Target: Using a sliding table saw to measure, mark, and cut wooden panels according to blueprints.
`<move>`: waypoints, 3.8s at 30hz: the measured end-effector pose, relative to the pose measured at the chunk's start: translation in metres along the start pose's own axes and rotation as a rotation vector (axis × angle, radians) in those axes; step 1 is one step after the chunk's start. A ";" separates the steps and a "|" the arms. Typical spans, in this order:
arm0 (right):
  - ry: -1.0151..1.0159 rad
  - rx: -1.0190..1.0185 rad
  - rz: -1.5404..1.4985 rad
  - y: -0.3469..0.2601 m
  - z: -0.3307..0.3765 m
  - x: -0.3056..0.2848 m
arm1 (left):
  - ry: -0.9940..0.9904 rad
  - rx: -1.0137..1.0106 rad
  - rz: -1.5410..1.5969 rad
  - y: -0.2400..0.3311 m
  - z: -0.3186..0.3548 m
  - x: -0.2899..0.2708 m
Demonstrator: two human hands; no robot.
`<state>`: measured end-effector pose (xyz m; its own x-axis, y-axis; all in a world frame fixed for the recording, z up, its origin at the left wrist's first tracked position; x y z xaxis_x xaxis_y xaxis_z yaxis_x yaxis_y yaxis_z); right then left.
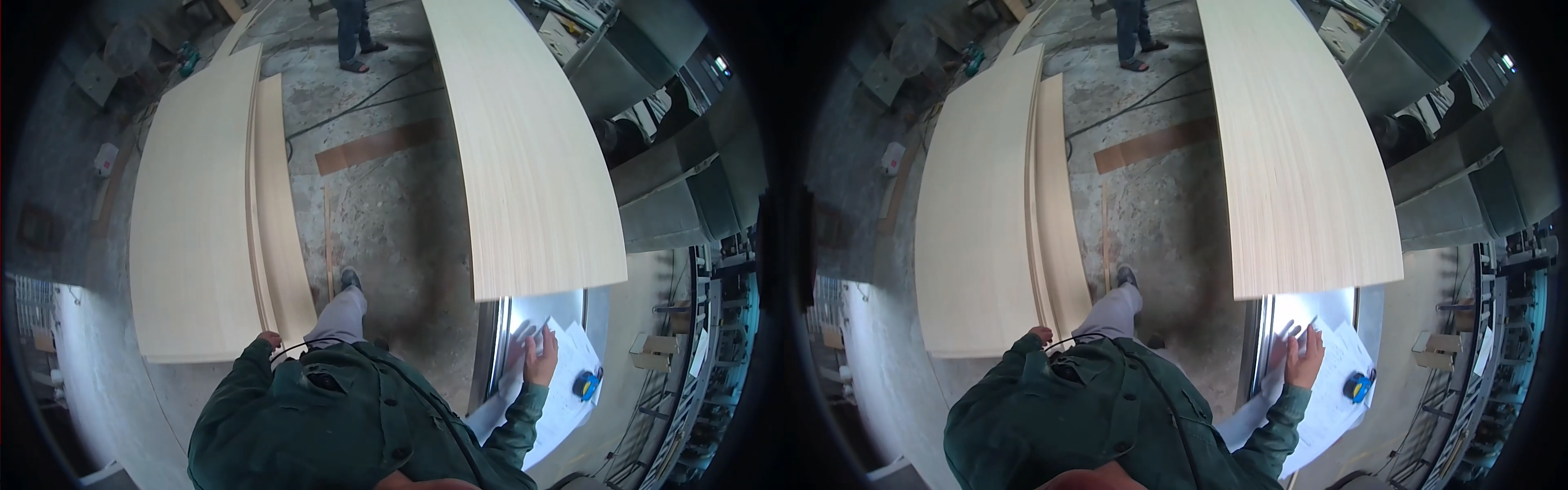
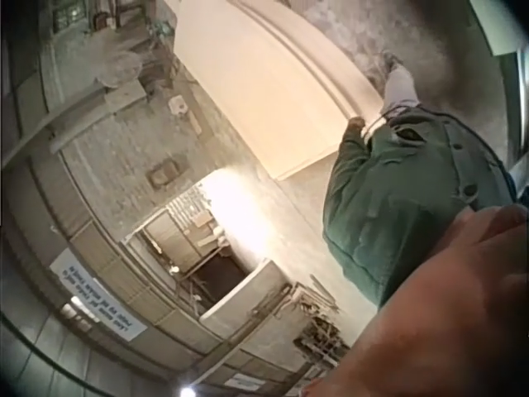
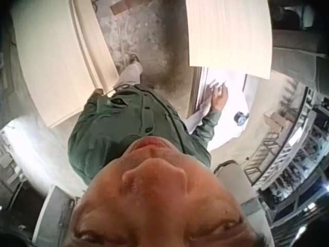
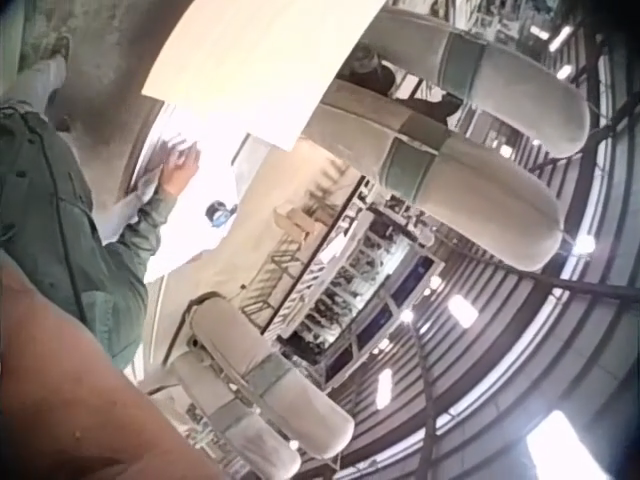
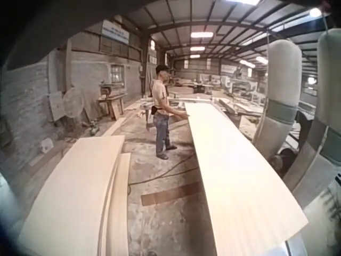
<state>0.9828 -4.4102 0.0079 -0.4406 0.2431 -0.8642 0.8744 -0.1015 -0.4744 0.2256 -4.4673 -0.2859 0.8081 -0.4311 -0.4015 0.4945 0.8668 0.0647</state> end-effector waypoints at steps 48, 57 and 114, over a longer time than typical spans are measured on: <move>0.559 2.374 0.320 -0.330 -1.386 0.450 | -0.304 1.076 0.843 2.264 -0.241 -0.656; 0.538 2.219 0.612 -0.300 -1.511 0.406 | -0.406 0.973 0.855 2.358 -0.236 -0.643; -0.278 1.866 0.667 -0.007 -1.526 0.397 | -0.094 1.056 0.595 2.445 -0.175 -0.505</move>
<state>1.1118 -2.8412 -0.0757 -0.3697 -0.3607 -0.8563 -0.2855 -0.8329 0.4742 0.9705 -2.0870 -0.0849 0.9960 -0.0894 0.0093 0.0202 0.3233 0.9461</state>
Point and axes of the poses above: each hand's wrist, its own z-axis away from the middle knuckle, its own x-axis out of the palm, y = z × x, the point moved 4 cm from there along -z, towards the middle knuckle, and after that the axes turned 14 degrees about -x, right-handed, at the moved point
